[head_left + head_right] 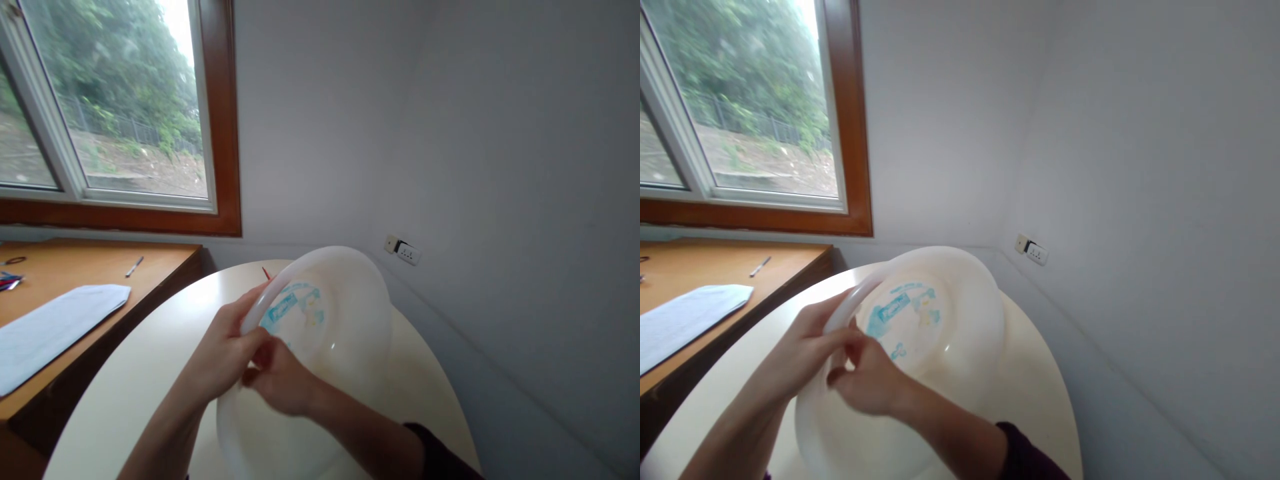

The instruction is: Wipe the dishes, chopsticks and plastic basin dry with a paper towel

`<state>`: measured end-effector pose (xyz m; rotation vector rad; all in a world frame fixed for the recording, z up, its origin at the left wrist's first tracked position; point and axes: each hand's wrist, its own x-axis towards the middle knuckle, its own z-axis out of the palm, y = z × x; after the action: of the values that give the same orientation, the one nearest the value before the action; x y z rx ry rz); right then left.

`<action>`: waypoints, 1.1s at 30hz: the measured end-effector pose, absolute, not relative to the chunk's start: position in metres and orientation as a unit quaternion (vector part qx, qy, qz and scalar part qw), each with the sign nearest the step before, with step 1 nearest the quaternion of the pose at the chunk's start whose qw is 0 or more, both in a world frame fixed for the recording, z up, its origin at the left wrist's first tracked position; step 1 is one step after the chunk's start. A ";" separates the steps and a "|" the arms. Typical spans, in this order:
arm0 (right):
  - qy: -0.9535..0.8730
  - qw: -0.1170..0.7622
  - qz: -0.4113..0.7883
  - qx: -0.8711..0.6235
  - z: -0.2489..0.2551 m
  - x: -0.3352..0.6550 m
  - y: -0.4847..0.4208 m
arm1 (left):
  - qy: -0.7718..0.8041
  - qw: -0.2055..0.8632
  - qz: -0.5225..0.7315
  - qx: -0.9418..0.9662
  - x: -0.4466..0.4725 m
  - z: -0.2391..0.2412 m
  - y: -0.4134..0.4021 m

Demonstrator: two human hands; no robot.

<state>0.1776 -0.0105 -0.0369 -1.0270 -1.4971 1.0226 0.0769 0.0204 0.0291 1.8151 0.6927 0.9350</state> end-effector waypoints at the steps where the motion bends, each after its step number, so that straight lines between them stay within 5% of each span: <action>1: -0.585 0.546 0.461 -0.384 -0.027 0.182 -0.002 | 0.284 0.460 0.382 0.750 0.076 0.030 0.020; 8: -0.382 0.748 0.498 -0.217 0.008 0.260 0.016 | 0.272 0.441 0.366 0.773 0.069 0.033 0.021; 14: -0.143 0.849 0.467 -0.203 -0.037 0.323 -0.014 | 0.271 0.429 0.363 0.782 0.068 0.033 0.020; 22: -0.130 0.854 0.459 -0.210 -0.043 0.329 -0.026 | 0.263 0.412 0.365 0.793 0.074 0.028 0.020; 33: -0.501 0.708 0.377 -0.324 -0.008 0.252 0.003 | 0.274 0.431 0.356 0.782 0.076 0.029 0.016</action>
<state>0.2515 0.0034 -0.0076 -0.7196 -1.1130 0.8361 0.0764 0.0157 0.0291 1.9510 0.6833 0.8886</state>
